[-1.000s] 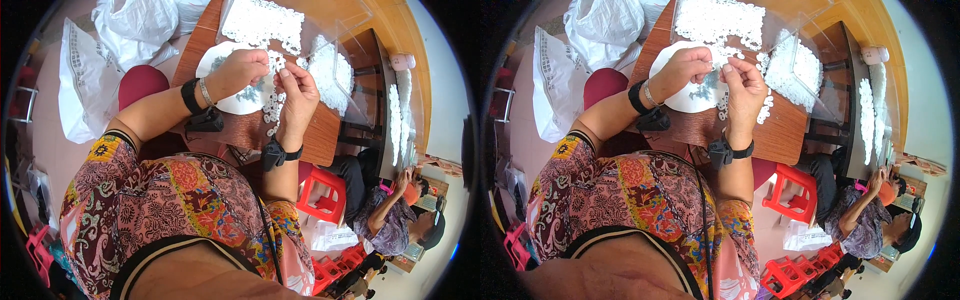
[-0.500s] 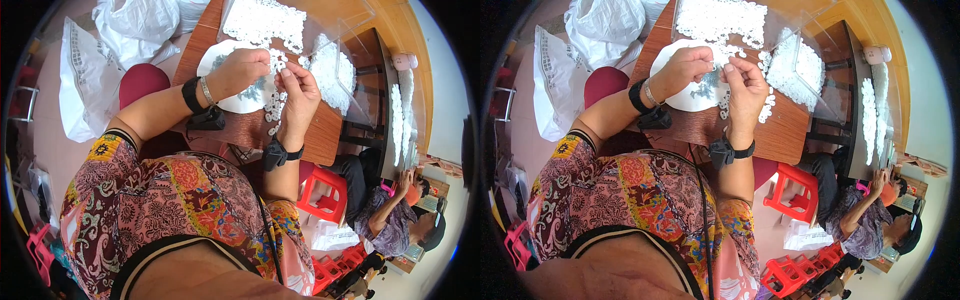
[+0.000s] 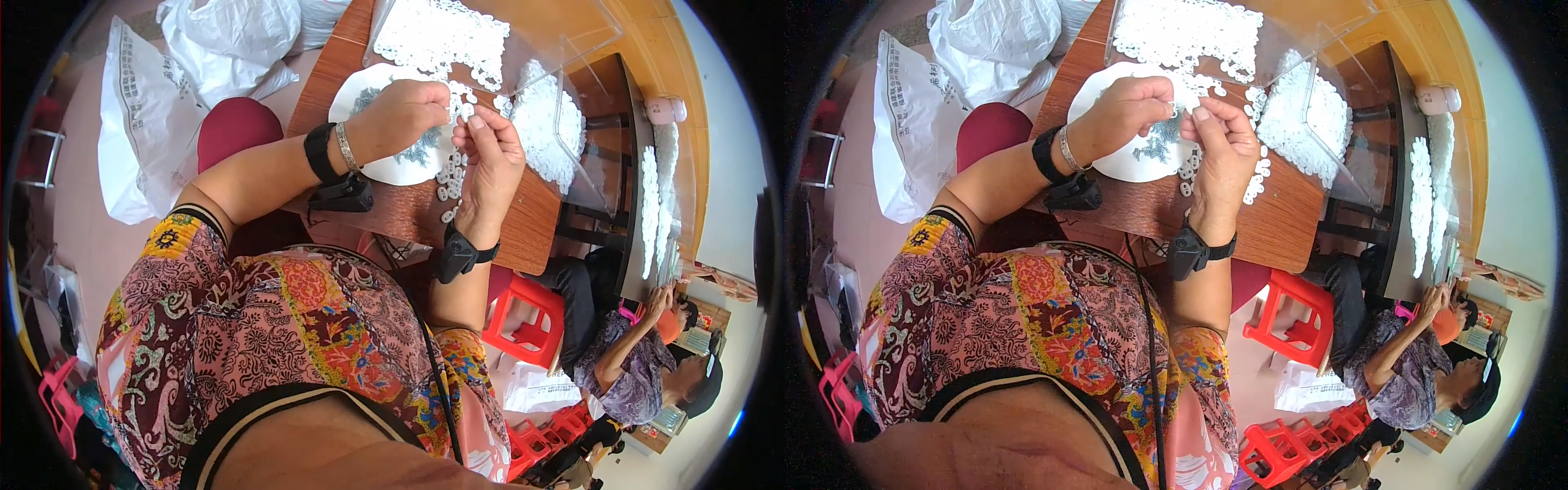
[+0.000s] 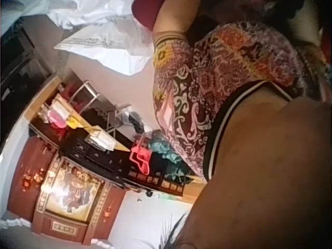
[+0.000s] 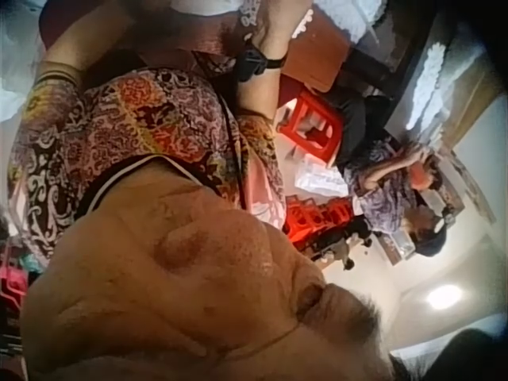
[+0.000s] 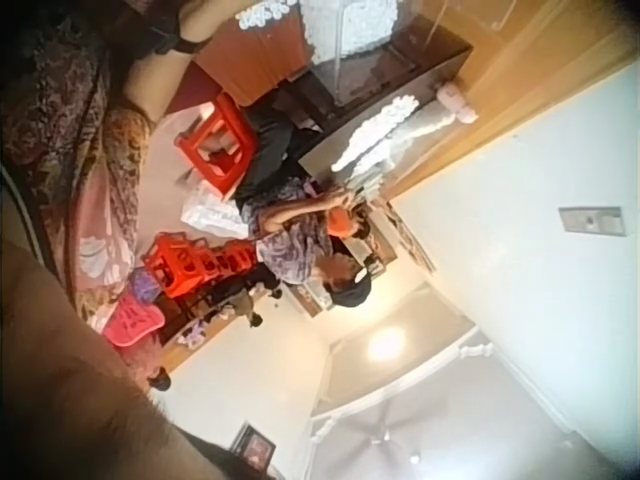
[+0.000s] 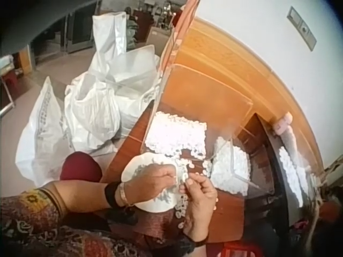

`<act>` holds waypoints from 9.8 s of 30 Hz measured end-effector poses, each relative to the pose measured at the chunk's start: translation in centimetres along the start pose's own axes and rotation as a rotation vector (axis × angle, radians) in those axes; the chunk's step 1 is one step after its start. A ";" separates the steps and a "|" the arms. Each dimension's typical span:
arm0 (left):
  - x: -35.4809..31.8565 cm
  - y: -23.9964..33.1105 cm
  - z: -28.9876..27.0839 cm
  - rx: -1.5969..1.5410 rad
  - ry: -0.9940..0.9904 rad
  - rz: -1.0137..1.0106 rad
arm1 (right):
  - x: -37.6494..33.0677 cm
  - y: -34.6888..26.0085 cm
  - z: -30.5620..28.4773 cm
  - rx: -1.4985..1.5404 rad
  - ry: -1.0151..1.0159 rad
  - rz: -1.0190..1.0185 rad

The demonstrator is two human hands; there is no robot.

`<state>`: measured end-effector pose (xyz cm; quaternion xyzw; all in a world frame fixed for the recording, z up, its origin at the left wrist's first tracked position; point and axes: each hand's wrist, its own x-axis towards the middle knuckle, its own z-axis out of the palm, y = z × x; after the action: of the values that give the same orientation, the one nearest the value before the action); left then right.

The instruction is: Assembling small white plastic components by manually inserting metal pins into them.

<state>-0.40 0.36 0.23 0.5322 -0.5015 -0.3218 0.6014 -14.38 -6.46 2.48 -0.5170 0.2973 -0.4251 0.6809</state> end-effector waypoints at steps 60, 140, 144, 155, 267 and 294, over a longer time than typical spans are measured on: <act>0.5 -1.1 0.2 -0.355 -0.048 -0.076 | -1.3 0.6 1.6 -1.003 -0.077 -0.540; -0.7 1.1 -0.2 -0.302 -0.120 -0.013 | -2.2 -2.8 1.7 -1.003 -0.171 -0.680; -0.7 1.0 -0.1 -0.257 -0.110 0.020 | -2.1 -2.4 1.4 -1.058 -0.180 -0.682; -0.8 0.6 -0.1 -0.207 -0.107 0.055 | -1.6 -1.6 0.9 -1.098 -0.218 -0.815; -9.7 -0.4 -4.4 -0.214 -0.021 -0.385 | -0.6 0.7 -11.8 -1.545 -0.067 -0.131; -8.5 -0.1 -2.7 -0.158 -0.107 -0.400 | -0.9 1.3 -12.2 -1.079 -0.074 -0.035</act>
<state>-0.33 9.00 -1.89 0.5545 -0.3905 -0.5008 0.5377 -24.79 -11.01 -2.36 -0.8126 0.4407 -0.2048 0.3216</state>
